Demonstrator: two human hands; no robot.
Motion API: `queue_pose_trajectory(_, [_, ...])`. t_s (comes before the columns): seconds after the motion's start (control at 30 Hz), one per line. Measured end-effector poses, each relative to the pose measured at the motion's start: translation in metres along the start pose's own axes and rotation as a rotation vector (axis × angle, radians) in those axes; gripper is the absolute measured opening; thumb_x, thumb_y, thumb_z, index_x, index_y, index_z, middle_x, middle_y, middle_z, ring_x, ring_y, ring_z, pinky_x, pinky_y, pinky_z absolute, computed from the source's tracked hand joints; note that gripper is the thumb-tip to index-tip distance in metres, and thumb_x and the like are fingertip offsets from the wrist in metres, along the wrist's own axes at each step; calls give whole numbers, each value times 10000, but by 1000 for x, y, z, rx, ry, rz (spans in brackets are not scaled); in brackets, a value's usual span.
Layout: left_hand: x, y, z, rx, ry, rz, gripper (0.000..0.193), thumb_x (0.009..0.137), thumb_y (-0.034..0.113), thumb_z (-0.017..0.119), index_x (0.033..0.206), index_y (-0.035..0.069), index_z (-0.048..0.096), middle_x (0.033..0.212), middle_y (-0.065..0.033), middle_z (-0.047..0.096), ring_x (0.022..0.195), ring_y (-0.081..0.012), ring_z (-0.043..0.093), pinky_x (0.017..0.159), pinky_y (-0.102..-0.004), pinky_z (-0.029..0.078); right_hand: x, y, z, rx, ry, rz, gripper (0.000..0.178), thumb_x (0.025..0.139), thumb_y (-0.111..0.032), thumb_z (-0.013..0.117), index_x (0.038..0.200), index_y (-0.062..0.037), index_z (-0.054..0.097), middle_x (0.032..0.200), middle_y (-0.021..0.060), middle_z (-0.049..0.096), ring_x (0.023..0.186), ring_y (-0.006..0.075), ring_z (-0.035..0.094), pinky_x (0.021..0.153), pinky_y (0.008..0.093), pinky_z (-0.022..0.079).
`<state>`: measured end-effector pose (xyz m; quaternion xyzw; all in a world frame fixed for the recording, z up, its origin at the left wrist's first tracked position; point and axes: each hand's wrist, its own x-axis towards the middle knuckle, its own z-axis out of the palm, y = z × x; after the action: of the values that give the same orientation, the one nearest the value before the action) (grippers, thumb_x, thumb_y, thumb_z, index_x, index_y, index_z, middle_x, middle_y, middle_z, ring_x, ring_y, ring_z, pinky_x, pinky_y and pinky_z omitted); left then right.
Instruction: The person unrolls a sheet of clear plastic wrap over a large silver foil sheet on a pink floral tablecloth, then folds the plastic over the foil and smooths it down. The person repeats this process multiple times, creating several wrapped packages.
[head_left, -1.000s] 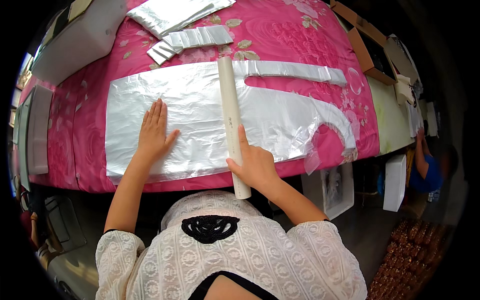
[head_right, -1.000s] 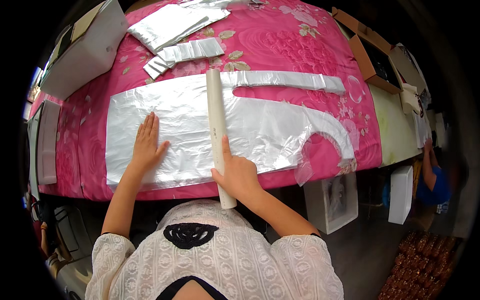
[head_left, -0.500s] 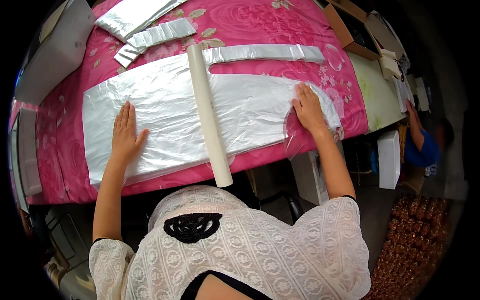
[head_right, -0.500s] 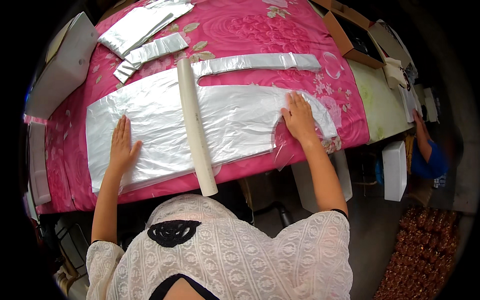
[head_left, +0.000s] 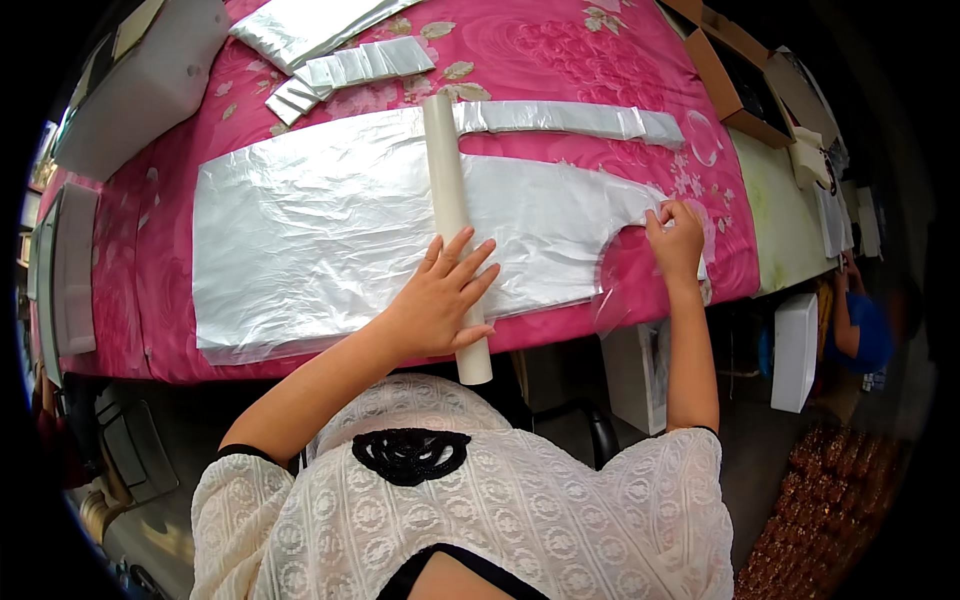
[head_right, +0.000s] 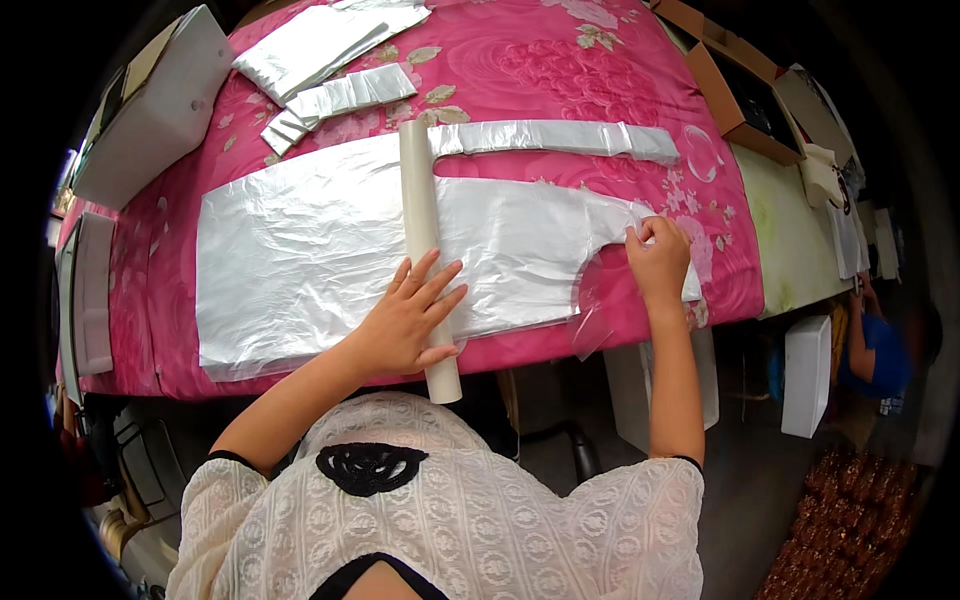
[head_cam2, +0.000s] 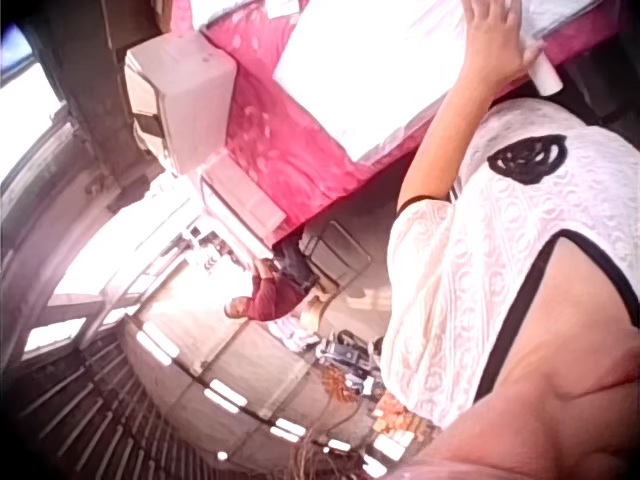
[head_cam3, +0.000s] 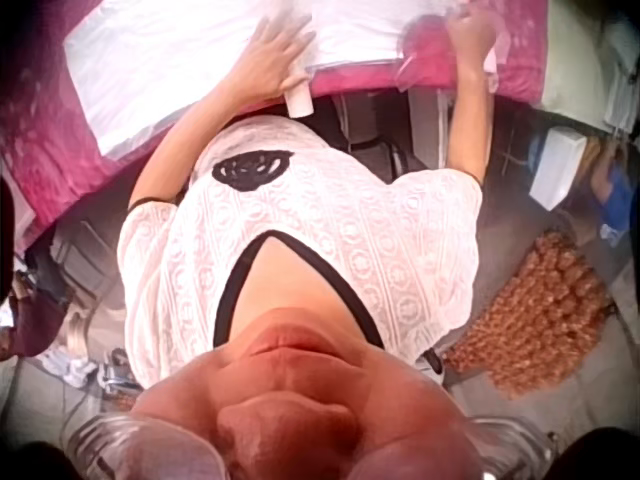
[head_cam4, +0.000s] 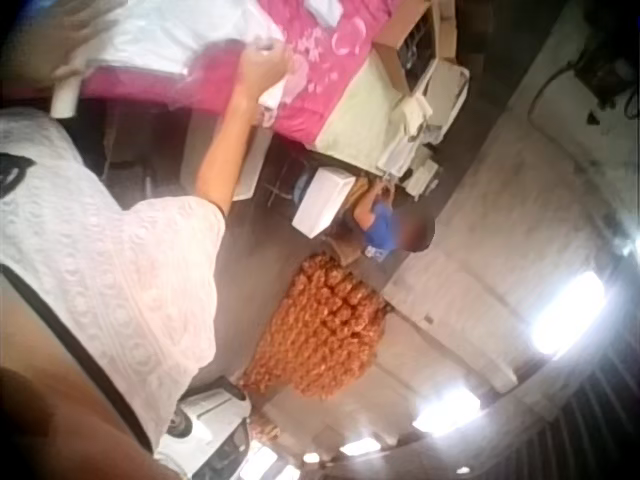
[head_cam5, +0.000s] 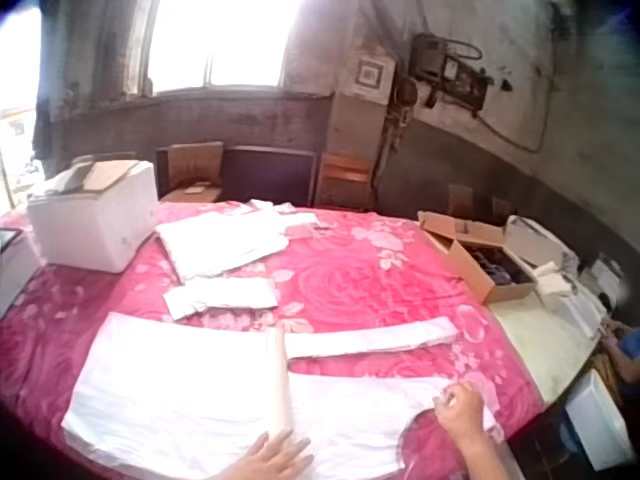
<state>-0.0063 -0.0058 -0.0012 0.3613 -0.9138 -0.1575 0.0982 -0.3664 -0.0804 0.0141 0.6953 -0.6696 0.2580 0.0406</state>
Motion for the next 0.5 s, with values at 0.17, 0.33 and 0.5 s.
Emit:
queue_pose_trajectory(0.17, [4, 17, -6, -338, 223, -94, 633, 839, 358, 614, 1331, 10, 420, 1411, -190, 358, 1325, -343, 309, 1082, -486, 249, -32, -113, -2, 857, -301, 178, 176, 767, -80, 694, 780, -31, 525, 733, 20, 598, 668, 70, 538, 576, 227, 421])
queue_pose_trajectory(0.33, [-13, 17, -26, -1430, 271, -572, 446, 860, 247, 649, 1186, -31, 525, 1082, -160, 622, 981, -227, 623, 860, -353, 485, -72, -209, -10, 917, -579, -420, 343, 747, -143, 724, 1034, -24, 579, 953, 98, 621, 960, 256, 609, 803, 328, 478])
queue_pose_trajectory(0.5, [-77, -54, -68, -1387, 164, -864, 269, 851, 211, 650, 998, -12, 616, 888, -118, 677, 828, -189, 666, 708, -301, 517, -96, -223, -23, 751, -503, -412, 371, 736, -216, 746, 1019, -34, 589, 965, 104, 626, 893, 279, 600, 760, 363, 486])
